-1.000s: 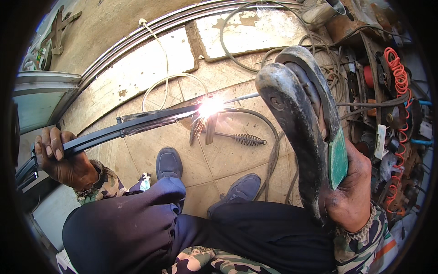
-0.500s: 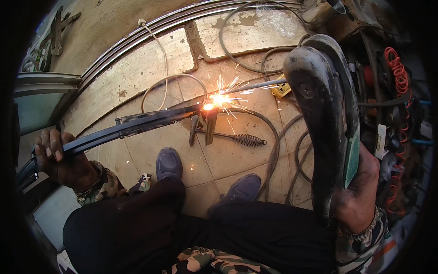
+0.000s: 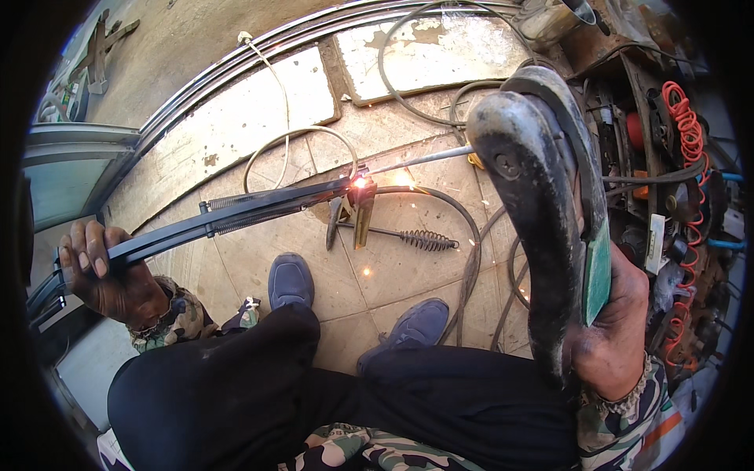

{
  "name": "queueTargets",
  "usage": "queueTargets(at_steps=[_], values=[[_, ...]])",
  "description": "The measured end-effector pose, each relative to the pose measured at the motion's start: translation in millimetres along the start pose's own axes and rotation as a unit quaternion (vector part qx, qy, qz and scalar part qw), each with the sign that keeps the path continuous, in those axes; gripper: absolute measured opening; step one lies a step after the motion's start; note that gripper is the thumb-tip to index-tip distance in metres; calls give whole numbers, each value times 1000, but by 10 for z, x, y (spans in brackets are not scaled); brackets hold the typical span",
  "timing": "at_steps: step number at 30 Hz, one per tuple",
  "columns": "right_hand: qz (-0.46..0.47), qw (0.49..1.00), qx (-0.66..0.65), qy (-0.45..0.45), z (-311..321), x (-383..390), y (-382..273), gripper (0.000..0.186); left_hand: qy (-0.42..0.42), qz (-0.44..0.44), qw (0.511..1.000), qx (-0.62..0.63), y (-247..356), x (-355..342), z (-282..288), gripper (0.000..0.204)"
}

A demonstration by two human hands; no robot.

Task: The person sits on the floor and welds a metal frame using a welding torch, creating bright sparks. They then use a hammer to chip away slag from the welds and inspect the joints.

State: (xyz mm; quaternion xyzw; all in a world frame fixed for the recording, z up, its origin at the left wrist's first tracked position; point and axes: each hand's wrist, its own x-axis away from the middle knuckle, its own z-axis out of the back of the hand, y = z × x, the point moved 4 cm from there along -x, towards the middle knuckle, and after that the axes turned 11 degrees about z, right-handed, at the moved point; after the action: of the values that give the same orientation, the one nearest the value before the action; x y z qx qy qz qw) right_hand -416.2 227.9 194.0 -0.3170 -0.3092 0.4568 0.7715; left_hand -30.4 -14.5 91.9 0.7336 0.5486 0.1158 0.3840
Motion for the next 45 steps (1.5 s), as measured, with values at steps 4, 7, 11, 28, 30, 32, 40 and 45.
queueTargets(at_steps=[4, 7, 11, 28, 30, 32, 40, 45], values=[[18, 1000, -2, 24, -36, 8, -2, 21, -7, 6, 1000, -2, 14, -2, 4, 27], [23, 1000, 12, 9, -29, -13, -23, 21, -3, 4, 1000, 0, 1, -1, 0, 27], [14, 1000, 8, 6, -3, 20, 4, 21, -5, -3, 1000, -6, -19, -2, 2, 26], [15, 1000, 16, -4, -21, -13, -15, 20, 21, -7, 1000, 6, -5, -2, -40, 30], [6, 1000, 2, 2, -33, -17, -14, 20, 16, -4, 1000, 6, 4, -5, -30, 30], [8, 1000, -2, 5, -40, -18, -3, 20, 14, -3, 1000, 6, -7, -8, -24, 30], [19, 1000, 0, -9, -48, -29, 0, 21, 18, -6, 1000, 7, -12, -7, -40, 28], [3, 1000, -5, -11, -60, -30, -23, 23, 19, -8, 1000, 9, -2, -4, -24, 28]])
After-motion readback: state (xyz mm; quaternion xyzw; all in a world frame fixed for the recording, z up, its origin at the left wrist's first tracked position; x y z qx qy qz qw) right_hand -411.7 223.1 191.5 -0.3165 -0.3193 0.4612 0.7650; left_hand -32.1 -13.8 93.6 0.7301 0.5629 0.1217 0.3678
